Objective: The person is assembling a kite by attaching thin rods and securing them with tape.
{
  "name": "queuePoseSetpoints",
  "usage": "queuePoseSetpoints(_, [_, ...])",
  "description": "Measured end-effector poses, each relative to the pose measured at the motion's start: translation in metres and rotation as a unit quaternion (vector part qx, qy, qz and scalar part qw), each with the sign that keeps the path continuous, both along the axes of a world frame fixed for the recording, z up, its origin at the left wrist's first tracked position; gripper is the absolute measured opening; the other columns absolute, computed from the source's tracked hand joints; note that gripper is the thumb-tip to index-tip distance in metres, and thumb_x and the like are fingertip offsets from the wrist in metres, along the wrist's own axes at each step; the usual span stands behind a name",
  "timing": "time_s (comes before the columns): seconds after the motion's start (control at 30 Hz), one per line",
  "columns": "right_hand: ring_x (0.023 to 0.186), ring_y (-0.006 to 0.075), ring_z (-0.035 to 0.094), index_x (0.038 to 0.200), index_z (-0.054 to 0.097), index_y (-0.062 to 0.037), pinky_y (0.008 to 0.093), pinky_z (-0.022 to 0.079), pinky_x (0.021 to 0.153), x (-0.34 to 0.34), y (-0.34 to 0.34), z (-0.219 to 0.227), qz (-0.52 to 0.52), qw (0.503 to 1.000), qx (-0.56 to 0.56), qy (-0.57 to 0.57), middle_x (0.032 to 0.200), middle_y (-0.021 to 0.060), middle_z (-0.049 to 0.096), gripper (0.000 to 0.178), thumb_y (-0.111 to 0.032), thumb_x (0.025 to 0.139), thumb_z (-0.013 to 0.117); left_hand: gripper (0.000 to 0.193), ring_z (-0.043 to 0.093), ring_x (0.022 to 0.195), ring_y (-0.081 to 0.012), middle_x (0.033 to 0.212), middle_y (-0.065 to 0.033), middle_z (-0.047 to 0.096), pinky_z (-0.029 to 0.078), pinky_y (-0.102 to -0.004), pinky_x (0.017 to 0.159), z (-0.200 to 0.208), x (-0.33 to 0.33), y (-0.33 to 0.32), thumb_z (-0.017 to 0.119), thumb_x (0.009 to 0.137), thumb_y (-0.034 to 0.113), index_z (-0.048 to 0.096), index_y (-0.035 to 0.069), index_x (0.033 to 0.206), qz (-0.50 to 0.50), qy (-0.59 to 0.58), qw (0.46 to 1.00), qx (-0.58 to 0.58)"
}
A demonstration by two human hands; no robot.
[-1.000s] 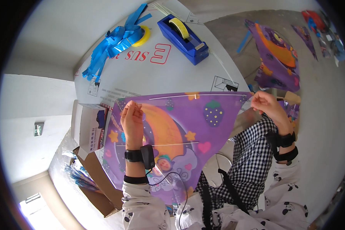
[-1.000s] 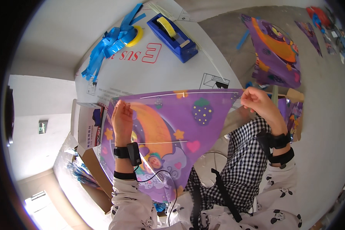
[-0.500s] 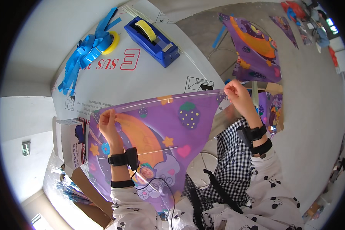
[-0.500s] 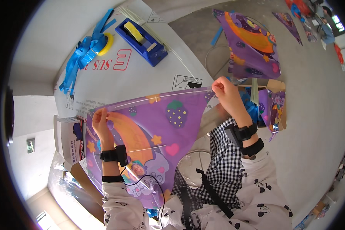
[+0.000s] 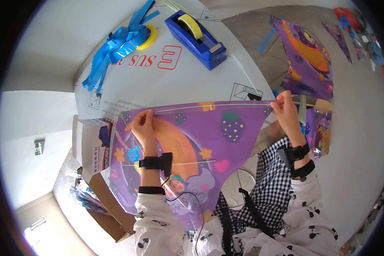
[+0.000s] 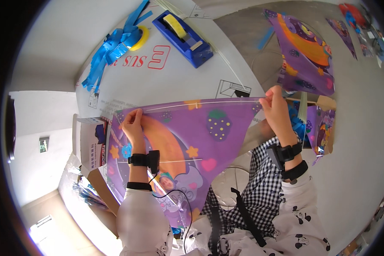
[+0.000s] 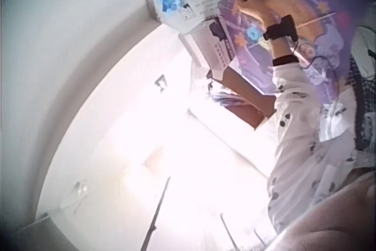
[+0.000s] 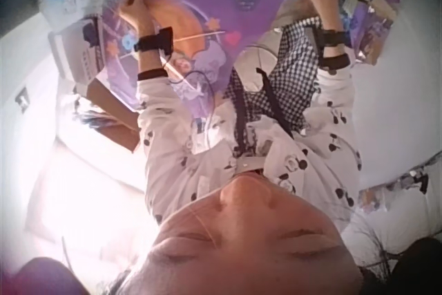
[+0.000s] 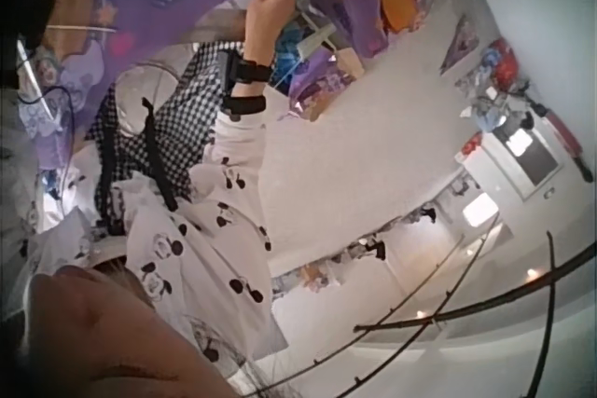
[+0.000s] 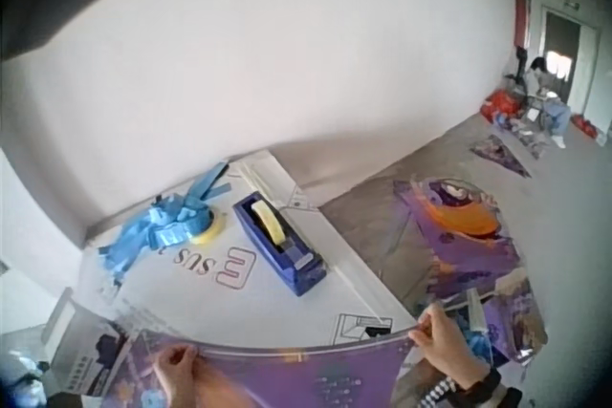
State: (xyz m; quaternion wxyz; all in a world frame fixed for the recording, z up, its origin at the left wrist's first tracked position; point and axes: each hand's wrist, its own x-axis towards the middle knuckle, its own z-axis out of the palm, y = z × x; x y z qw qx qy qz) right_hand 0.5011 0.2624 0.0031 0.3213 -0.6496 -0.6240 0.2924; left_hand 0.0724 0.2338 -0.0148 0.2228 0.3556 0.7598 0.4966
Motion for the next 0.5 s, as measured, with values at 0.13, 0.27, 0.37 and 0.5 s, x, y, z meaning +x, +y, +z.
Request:
queuePoseSetpoints(0.13, [0.069,0.0241,0.061,0.097,0.043,-0.005,0.0308,0.048,0.062,-0.001,0.0,0.002,0.004,1.0,0.004,-0.002,0.076,0.0121,0.057,0.026,-0.003,0.084,0.066,0.011,0.058,0.07,-0.0071,0.077,0.0,0.067,0.047,-0.022,0.065,0.0,0.0,0.0,0.073,0.082,0.011,0.072,0.001,0.087,0.008,0.024,1.0,-0.001])
queuePoseSetpoints(0.27, [0.069,0.0224,0.06,0.096,0.042,-0.0052,0.0303,0.049,0.063,0.0,-0.001,0.005,-0.001,1.0,-0.005,-0.013,0.077,0.011,0.057,0.026,-0.004,0.085,0.066,0.012,0.059,0.069,-0.0087,0.077,-0.0016,0.068,0.047,-0.0232,0.066,0.0,0.008,0.005,0.074,0.082,0.011,0.072,0.001,0.087,0.014,0.032,0.999,-0.001])
queuePoseSetpoints(0.37, [0.068,0.0214,0.06,0.096,0.043,-0.0053,0.03,0.049,0.063,-0.002,-0.001,0.004,-0.004,1.0,-0.011,-0.011,0.077,0.0103,0.057,0.026,-0.004,0.085,0.066,0.011,0.059,0.069,-0.0088,0.077,-0.0021,0.068,0.048,-0.0236,0.066,0.002,0.009,0.005,0.074,0.081,0.011,0.072,0.001,0.087,0.02,0.033,0.999,-0.012])
queuePoseSetpoints(0.5, [0.068,0.0205,0.06,0.096,0.043,-0.0049,0.0295,0.049,0.063,0.001,-0.002,0.003,0.0,1.0,0.007,-0.017,0.076,0.0099,0.056,0.026,-0.004,0.085,0.066,0.011,0.059,0.069,-0.0091,0.077,-0.0024,0.068,0.048,-0.0239,0.065,0.003,0.011,0.004,0.074,0.081,0.01,0.072,0.0,0.087,0.014,0.058,0.998,-0.012])
